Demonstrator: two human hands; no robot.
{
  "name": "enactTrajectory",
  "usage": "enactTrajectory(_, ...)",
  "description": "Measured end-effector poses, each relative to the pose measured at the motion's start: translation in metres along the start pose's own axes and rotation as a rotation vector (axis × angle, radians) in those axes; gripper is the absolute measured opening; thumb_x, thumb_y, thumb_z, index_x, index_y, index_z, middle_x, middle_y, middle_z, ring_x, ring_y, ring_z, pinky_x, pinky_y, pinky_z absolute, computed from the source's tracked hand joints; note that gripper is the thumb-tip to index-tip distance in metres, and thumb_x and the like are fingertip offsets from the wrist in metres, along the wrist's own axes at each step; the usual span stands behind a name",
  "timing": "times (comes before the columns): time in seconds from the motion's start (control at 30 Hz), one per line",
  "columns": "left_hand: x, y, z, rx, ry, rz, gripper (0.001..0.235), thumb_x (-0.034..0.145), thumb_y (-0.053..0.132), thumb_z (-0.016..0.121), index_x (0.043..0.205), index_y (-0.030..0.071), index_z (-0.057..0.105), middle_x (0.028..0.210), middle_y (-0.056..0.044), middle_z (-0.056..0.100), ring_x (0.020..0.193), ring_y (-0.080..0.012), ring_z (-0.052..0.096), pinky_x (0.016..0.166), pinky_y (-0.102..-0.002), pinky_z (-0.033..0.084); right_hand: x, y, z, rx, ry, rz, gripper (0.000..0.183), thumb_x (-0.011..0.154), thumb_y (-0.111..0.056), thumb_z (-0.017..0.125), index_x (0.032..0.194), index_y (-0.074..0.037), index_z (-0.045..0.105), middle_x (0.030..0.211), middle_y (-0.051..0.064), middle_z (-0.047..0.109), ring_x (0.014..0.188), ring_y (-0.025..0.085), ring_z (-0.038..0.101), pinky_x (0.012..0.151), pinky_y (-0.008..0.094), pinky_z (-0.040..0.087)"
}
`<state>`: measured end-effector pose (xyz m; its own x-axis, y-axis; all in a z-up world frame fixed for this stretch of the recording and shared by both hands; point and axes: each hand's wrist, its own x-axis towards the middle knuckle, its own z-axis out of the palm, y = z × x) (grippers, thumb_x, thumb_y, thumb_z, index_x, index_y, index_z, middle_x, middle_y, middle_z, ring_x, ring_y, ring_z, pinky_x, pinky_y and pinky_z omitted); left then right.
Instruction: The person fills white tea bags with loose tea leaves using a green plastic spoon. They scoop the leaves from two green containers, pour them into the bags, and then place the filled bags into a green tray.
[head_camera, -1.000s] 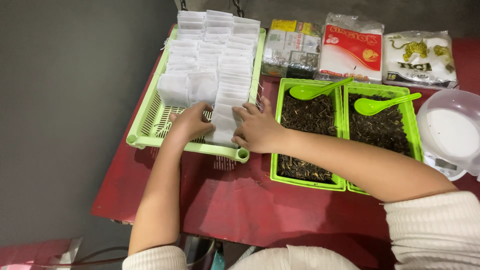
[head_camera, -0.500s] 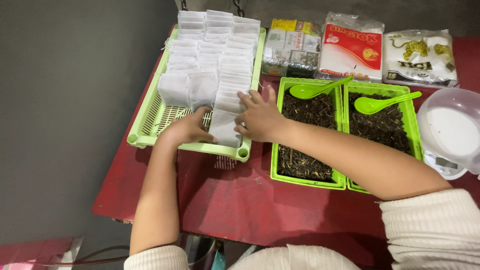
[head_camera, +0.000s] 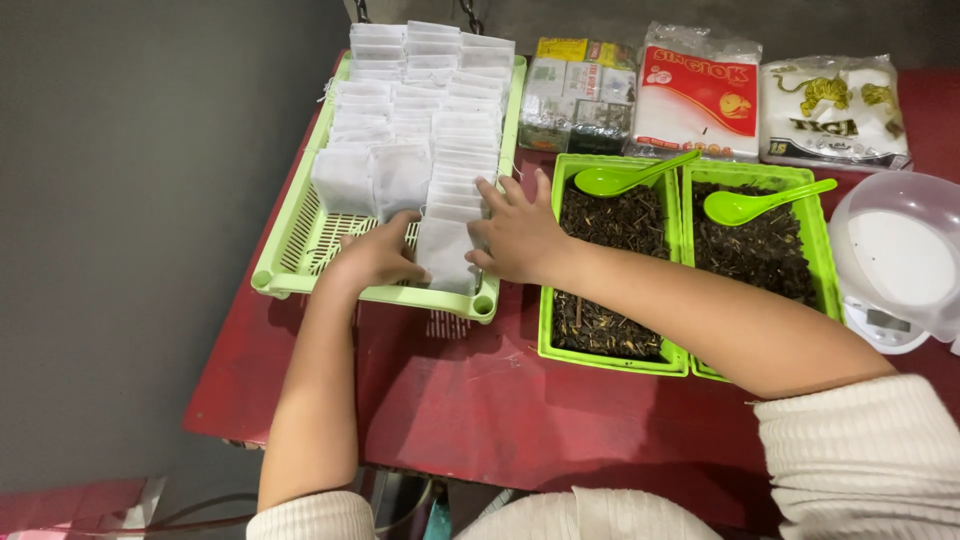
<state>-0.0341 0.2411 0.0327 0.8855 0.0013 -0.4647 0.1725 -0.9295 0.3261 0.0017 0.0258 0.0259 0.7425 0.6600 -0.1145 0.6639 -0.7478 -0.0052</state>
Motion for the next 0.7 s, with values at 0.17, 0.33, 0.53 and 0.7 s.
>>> enactTrajectory(0.17,0.011,-0.006,0.007,0.049,0.055,-0.003,0.094,0.077,0.039,0.078,0.157,0.023,0.032,0.111,-0.002,0.077,0.119,-0.0321,0.065,0.105,-0.055,0.027,-0.01,0.006,-0.015,-0.008,-0.011,-0.015,0.048,0.099,-0.055,0.051,0.136,-0.027,0.064,0.164,0.016,0.03,0.15,0.042,0.025,0.112,0.076,0.007)
enactTrajectory(0.33,-0.008,0.017,0.005,0.07,0.24,0.039,0.096,0.079,0.043,0.078,0.158,0.02,0.031,0.145,-0.013,0.058,0.136,-0.0388,0.05,0.11,-0.072,0.017,-0.026,0.023,-0.024,-0.001,-0.043,0.008,0.051,0.099,-0.057,0.052,0.14,-0.028,0.061,0.167,0.014,0.023,0.151,0.042,0.021,0.111,0.076,0.008)
enactTrajectory(0.53,-0.033,0.077,0.015,0.212,0.343,0.293,0.097,0.087,0.063,0.069,0.164,0.028,0.021,0.17,-0.02,0.011,0.155,-0.0448,0.013,0.113,-0.078,0.006,-0.061,0.051,-0.03,0.008,-0.062,0.017,0.06,0.098,-0.058,0.051,0.15,-0.028,0.049,0.172,0.012,0.011,0.156,0.045,0.01,0.113,0.078,0.001)
enactTrajectory(0.7,-0.033,0.106,0.021,0.232,0.3,0.409,0.098,0.085,0.069,0.066,0.163,0.029,0.022,0.171,-0.016,0.004,0.156,-0.0431,0.009,0.117,-0.076,0.002,-0.099,0.081,-0.033,0.02,-0.049,0.095,0.065,0.097,-0.059,0.05,0.15,-0.023,0.05,0.172,0.015,0.014,0.155,0.047,0.009,0.113,0.077,-0.003)
